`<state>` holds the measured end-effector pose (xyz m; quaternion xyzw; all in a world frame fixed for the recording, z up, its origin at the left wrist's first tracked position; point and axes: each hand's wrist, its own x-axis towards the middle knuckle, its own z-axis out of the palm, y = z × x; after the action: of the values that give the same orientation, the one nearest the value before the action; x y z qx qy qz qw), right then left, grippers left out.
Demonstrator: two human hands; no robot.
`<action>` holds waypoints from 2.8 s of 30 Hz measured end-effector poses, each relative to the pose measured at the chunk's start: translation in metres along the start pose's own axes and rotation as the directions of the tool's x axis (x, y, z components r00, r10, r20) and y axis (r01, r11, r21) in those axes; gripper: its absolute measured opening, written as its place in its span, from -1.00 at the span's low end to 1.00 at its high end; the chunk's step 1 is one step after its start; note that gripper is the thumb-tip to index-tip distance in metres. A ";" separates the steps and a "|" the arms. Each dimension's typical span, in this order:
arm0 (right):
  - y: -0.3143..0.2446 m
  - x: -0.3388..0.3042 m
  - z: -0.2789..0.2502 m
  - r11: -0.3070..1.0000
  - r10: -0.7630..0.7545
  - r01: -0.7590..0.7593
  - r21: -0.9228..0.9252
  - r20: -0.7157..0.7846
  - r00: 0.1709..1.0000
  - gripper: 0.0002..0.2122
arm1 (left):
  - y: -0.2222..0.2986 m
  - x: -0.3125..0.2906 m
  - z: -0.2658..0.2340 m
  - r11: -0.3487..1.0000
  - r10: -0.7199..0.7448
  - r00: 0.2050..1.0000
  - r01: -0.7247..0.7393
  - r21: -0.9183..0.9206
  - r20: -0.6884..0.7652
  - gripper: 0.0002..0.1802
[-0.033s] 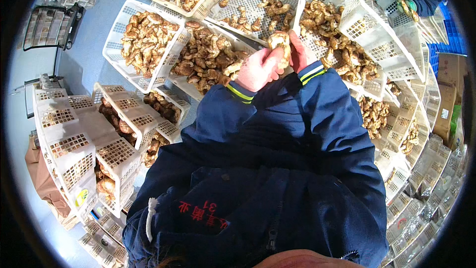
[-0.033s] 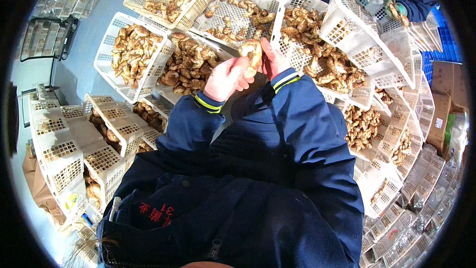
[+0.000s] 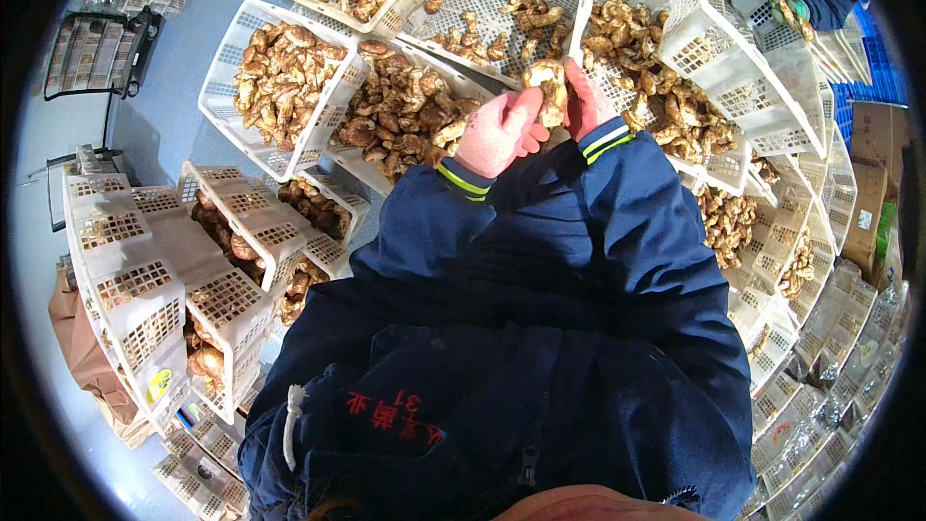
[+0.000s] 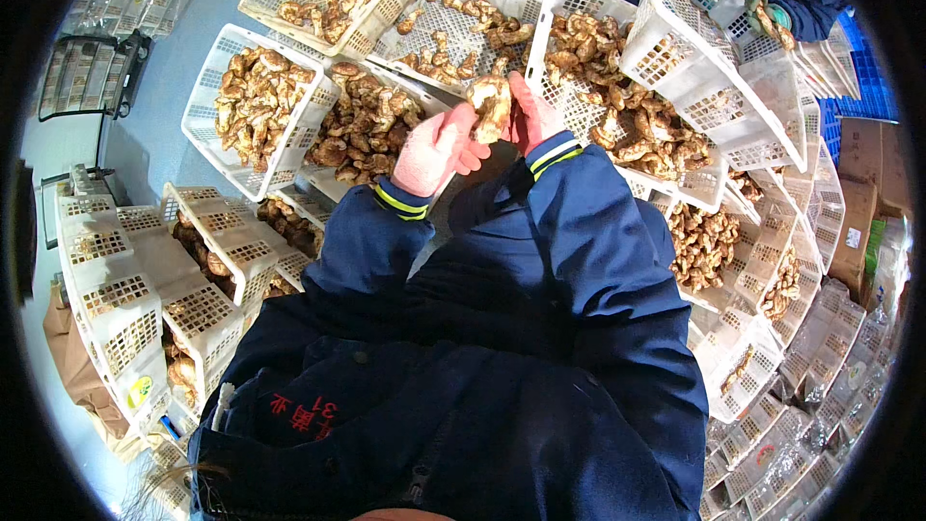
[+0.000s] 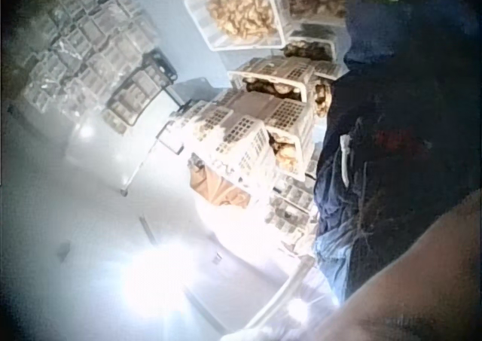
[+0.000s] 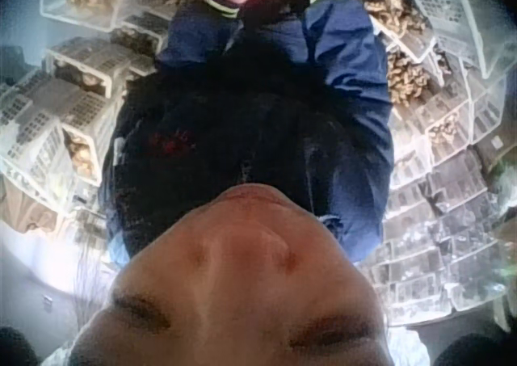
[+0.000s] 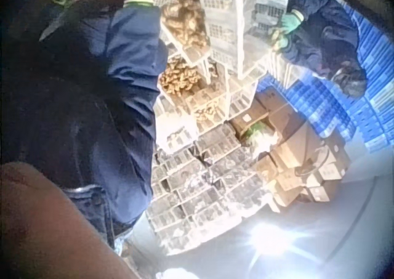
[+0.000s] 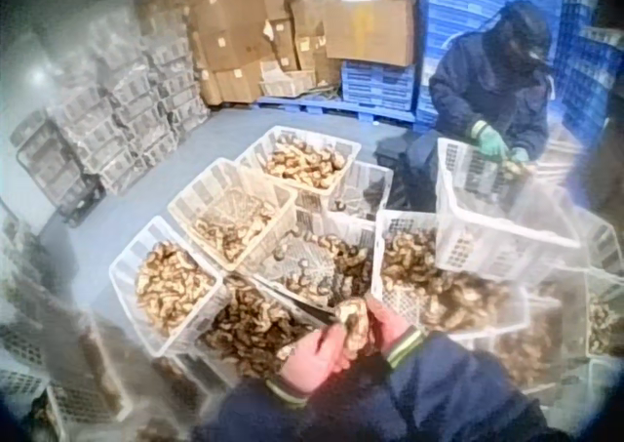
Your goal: The person trims and sorts mushrooms by hand, removing dirt from the stems and placing them into white plastic crates.
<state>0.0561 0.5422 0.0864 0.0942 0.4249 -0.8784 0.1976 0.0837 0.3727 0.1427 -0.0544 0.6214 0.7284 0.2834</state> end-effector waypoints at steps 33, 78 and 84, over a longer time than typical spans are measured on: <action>0.007 0.009 -0.005 0.973 0.165 -0.210 -0.094 -0.355 0.920 -0.68 | -0.026 0.021 -0.041 0.920 0.046 0.998 -0.056 -0.388 -0.034 -0.74; 0.012 0.017 -0.010 0.944 0.072 -0.124 -0.304 -0.178 0.981 -0.56 | -0.072 -0.019 -0.213 0.871 0.030 0.838 -0.289 -0.397 -0.545 -0.70; 0.015 0.023 -0.002 0.922 0.131 -0.187 -0.338 -0.182 0.975 -0.58 | -0.094 -0.003 -0.427 0.681 0.279 0.579 -0.682 -0.267 -0.767 -0.75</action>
<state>0.0419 0.5291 0.0664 0.1596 0.5807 -0.7587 0.2484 0.0145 -0.0213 -0.0331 -0.2103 0.4373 0.8494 -0.2075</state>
